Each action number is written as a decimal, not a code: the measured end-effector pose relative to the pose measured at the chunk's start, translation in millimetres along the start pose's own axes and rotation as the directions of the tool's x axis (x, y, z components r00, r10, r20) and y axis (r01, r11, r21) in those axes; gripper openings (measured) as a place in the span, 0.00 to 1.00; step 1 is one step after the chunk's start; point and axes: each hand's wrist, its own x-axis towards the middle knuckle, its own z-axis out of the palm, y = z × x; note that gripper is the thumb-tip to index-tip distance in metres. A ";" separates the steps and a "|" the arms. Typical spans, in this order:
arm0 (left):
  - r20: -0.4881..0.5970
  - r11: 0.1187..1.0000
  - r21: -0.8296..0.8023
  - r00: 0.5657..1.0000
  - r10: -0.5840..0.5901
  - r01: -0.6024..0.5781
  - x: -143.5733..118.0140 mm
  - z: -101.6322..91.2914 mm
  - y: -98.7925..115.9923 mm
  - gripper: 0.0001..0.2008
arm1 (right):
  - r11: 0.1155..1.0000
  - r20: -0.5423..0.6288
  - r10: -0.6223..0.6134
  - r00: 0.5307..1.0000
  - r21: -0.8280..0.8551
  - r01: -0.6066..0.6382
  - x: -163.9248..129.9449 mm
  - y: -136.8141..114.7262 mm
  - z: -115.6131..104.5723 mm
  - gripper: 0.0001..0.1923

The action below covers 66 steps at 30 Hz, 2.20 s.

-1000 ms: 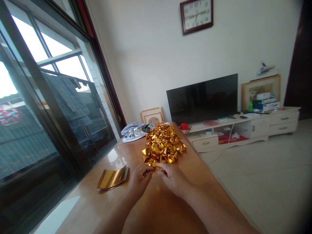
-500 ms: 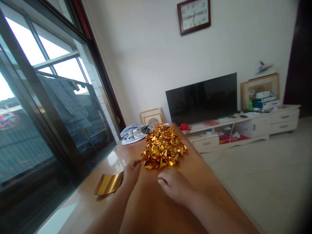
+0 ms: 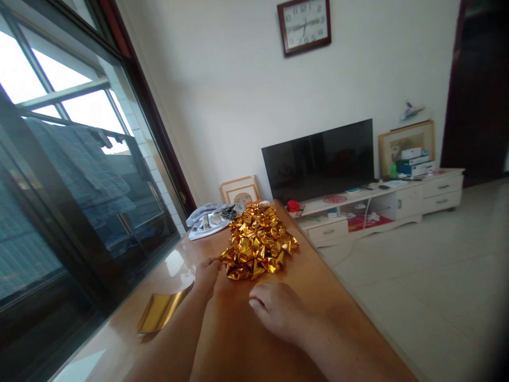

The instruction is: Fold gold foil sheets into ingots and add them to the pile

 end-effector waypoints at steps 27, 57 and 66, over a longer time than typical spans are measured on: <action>-0.039 0.990 -0.135 0.998 -0.048 0.043 -34.2 -45.5 8.9 0.26 | 1.000 0.019 0.028 0.999 0.010 -0.028 -1.5 1.0 0.2 0.12; -0.094 0.876 0.481 0.995 0.020 0.028 -56.2 -127.7 -49.1 0.12 | 0.991 0.149 0.113 0.982 0.052 -0.122 -8.7 13.6 22.8 0.17; -0.062 0.820 0.568 0.997 -0.051 0.077 -57.2 -128.1 -42.1 0.10 | 0.991 0.154 0.112 0.982 0.061 -0.122 -9.5 15.2 21.9 0.16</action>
